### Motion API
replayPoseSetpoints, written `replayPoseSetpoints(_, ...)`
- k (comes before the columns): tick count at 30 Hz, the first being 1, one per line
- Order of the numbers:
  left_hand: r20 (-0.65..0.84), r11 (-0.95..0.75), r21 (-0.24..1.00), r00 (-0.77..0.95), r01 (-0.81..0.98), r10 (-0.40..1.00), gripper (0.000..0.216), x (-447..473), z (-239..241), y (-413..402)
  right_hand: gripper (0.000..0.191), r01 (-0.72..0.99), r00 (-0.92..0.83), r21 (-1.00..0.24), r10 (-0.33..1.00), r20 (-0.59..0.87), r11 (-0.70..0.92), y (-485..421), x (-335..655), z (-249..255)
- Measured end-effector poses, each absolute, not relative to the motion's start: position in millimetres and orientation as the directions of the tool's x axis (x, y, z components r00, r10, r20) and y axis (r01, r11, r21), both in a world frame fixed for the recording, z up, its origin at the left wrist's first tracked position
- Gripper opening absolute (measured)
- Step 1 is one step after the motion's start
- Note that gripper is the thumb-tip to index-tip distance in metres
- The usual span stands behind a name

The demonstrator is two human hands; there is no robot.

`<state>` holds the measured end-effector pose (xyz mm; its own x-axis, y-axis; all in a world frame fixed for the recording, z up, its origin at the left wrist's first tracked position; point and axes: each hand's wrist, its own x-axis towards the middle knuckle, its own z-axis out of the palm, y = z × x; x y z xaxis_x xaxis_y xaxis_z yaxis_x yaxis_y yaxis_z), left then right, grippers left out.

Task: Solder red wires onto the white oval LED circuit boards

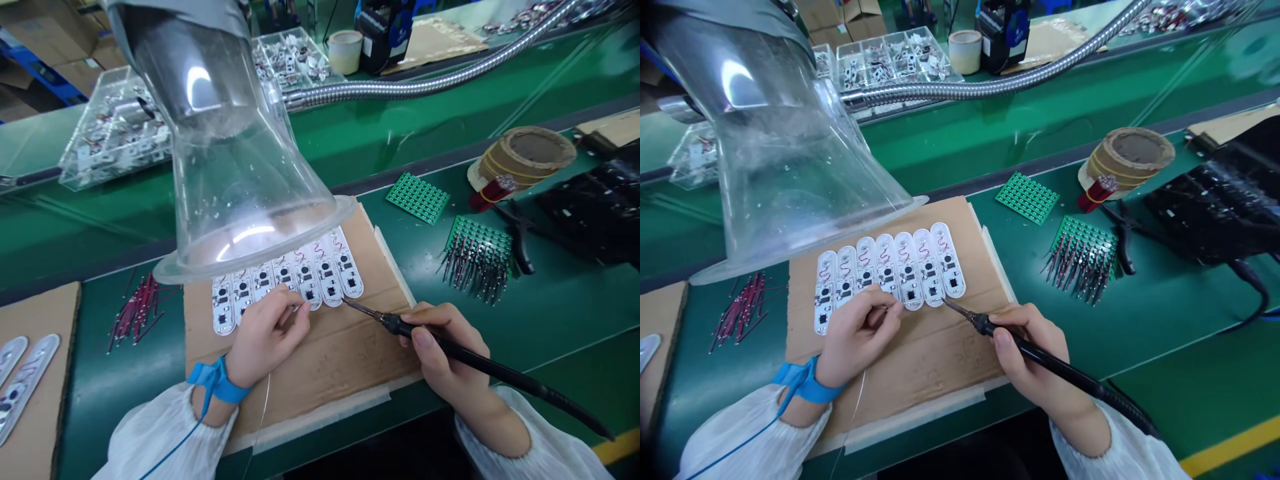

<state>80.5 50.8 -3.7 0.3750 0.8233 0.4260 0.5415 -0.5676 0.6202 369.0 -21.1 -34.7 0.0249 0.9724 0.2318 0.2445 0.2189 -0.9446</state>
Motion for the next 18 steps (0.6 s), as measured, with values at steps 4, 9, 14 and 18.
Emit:
replayPoseSetpoints(4, 0.419, -0.566, 0.616, 0.38, 0.548, 0.825, 0.014, 81, -6, 51, 0.009, 0.252, 0.008, -0.945, 0.976, 0.217, 0.208, -20, 369, -34)
replayPoseSetpoints(9, 0.43, -0.563, 0.622, 0.364, 0.544, 0.826, 0.013, 80, -8, 50, 0.005, 0.168, 0.055, -0.951, 0.961, 0.27, 0.258, -15, 362, -29)
replayPoseSetpoints(14, 0.454, -0.578, 0.619, 0.358, 0.533, 0.816, 0.012, 77, -8, 51, 0.011, 0.143, 0.13, -0.934, 0.929, 0.346, 0.328, -8, 358, -21)
replayPoseSetpoints(18, 0.448, -0.625, 0.595, 0.437, 0.506, 0.78, 0.01, 79, 0, 47, 0.015, 0.329, -0.082, -0.856, 0.915, 0.394, 0.398, 0, 355, -7)
